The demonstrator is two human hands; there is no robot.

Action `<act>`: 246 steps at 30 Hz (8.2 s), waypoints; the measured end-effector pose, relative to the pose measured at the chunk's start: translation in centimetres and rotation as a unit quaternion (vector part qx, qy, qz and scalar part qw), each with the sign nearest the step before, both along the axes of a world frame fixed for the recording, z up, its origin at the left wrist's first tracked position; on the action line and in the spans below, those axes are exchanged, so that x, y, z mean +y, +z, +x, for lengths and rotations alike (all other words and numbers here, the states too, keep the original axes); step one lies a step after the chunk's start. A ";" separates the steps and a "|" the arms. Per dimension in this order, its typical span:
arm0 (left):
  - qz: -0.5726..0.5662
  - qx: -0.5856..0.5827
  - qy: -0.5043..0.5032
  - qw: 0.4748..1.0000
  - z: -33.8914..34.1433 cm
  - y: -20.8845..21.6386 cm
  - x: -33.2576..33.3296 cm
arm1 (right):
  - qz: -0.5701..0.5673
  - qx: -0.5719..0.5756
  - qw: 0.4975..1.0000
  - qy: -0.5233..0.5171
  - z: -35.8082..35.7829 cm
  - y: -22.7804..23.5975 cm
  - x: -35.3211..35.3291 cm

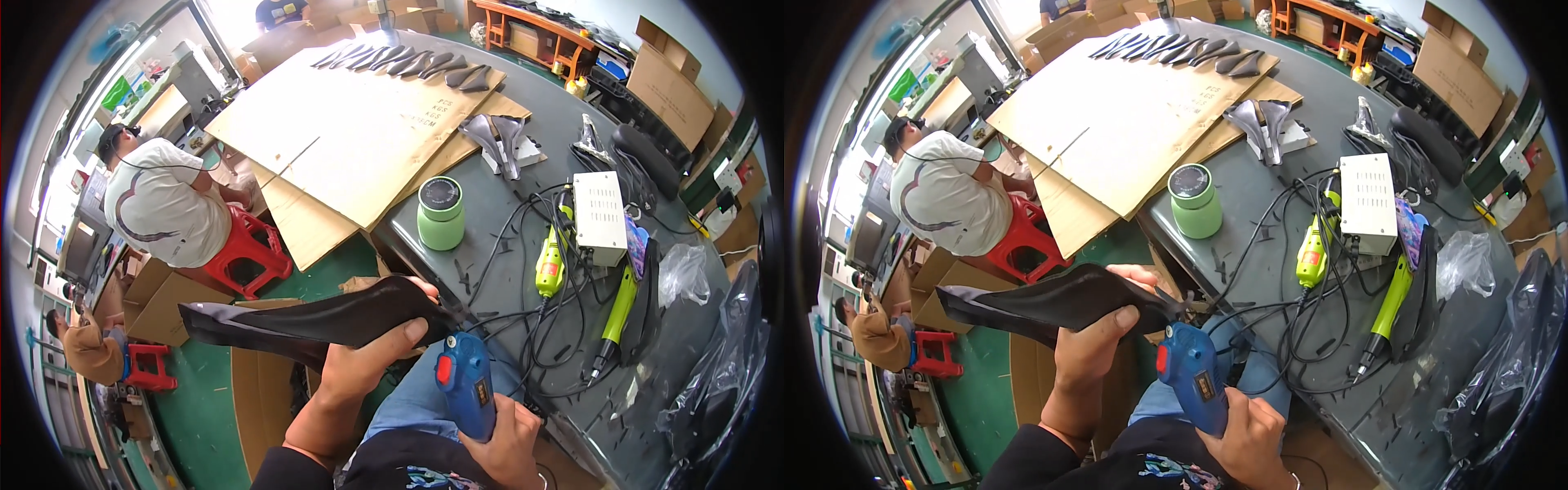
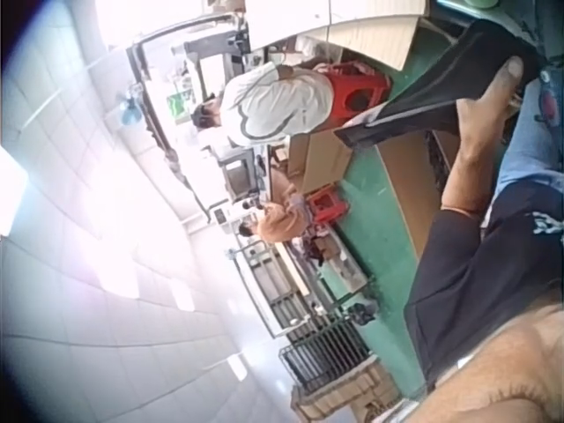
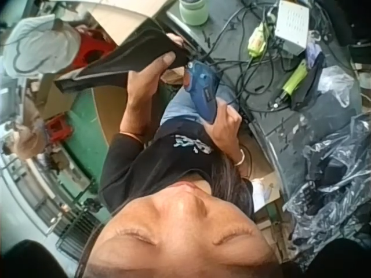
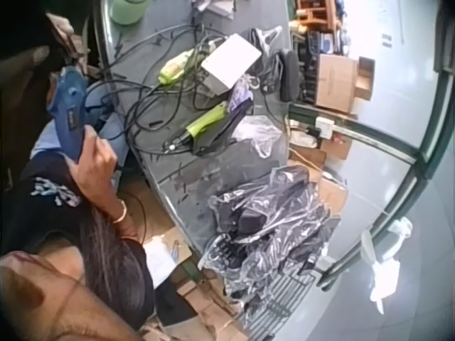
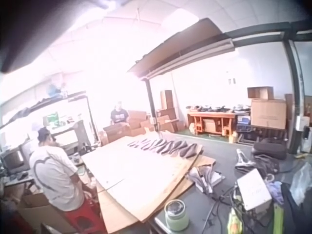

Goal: Applying glue to bicycle seat bases and assembling them.

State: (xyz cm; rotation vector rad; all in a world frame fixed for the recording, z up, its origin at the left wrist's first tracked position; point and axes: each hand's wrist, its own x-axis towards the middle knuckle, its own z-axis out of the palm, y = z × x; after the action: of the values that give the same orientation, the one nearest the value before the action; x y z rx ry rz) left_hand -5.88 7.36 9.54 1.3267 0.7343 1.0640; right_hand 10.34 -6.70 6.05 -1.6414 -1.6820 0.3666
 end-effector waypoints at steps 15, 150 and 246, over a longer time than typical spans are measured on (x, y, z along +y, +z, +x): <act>0.019 -0.076 0.060 0.995 -0.1 -3.0 -0.6 | -0.012 0.039 0.998 0.055 1.0 -0.9 0.2; 0.078 0.273 -0.257 0.924 -4.1 -0.3 3.4 | -0.088 0.012 0.987 0.135 0.5 -2.0 -0.3; -0.397 -0.098 -0.351 0.842 -0.3 -6.6 -3.6 | -0.074 0.376 0.922 -0.048 1.9 0.1 3.2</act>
State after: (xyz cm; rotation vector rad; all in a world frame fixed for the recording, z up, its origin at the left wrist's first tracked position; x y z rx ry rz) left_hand -6.21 3.76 2.95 0.6356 0.3876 0.2178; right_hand 12.23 -3.45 6.14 -1.4117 -1.0036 0.9540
